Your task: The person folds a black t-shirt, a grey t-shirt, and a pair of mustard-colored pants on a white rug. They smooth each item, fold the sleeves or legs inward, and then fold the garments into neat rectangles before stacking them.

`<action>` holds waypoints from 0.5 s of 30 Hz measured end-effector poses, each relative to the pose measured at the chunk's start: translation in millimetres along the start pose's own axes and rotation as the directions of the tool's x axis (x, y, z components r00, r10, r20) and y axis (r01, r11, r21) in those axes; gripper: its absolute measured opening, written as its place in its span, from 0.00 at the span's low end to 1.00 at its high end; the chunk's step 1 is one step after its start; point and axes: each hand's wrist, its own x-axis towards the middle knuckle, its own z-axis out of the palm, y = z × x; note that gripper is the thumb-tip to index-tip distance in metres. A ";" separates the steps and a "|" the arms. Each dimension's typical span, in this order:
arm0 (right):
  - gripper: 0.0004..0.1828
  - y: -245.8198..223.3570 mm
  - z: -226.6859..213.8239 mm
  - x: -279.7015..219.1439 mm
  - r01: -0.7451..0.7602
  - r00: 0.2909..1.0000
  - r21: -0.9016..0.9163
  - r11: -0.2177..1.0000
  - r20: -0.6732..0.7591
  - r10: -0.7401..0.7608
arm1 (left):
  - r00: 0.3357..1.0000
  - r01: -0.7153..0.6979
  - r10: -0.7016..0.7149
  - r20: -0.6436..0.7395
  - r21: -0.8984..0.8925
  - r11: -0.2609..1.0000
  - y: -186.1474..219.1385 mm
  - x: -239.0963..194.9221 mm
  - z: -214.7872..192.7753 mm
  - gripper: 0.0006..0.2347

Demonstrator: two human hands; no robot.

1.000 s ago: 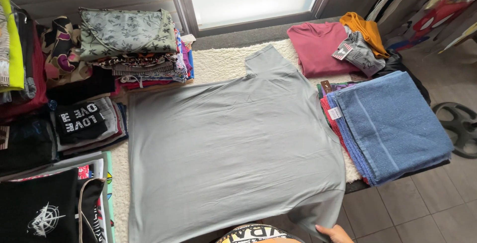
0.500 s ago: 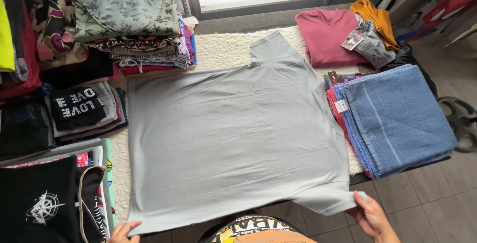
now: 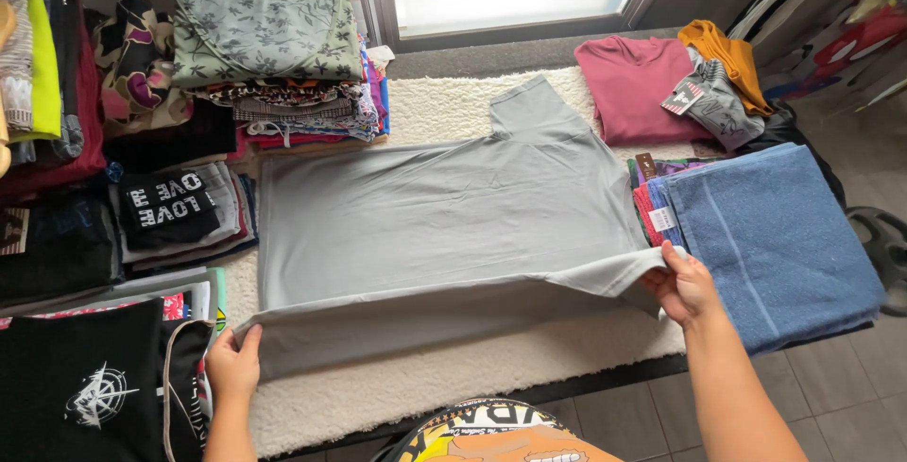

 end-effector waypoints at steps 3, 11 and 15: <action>0.11 -0.2 31.7 33.3 -0.048 0.998 -0.036 0.998 -0.035 0.046 | 0.997 0.045 -0.035 -0.063 0.162 0.986 -20.9 21.7 22.9 0.13; 0.12 20.9 86.6 103.8 -0.158 0.980 -0.134 0.978 -0.143 0.139 | 0.971 0.238 -0.229 -0.066 0.316 0.918 -22.1 43.5 52.3 0.17; 0.09 47.6 64.5 147.6 -0.211 0.950 -0.162 0.964 -0.266 0.163 | 0.967 0.250 -0.253 -0.034 0.320 0.914 -3.7 44.5 48.1 0.20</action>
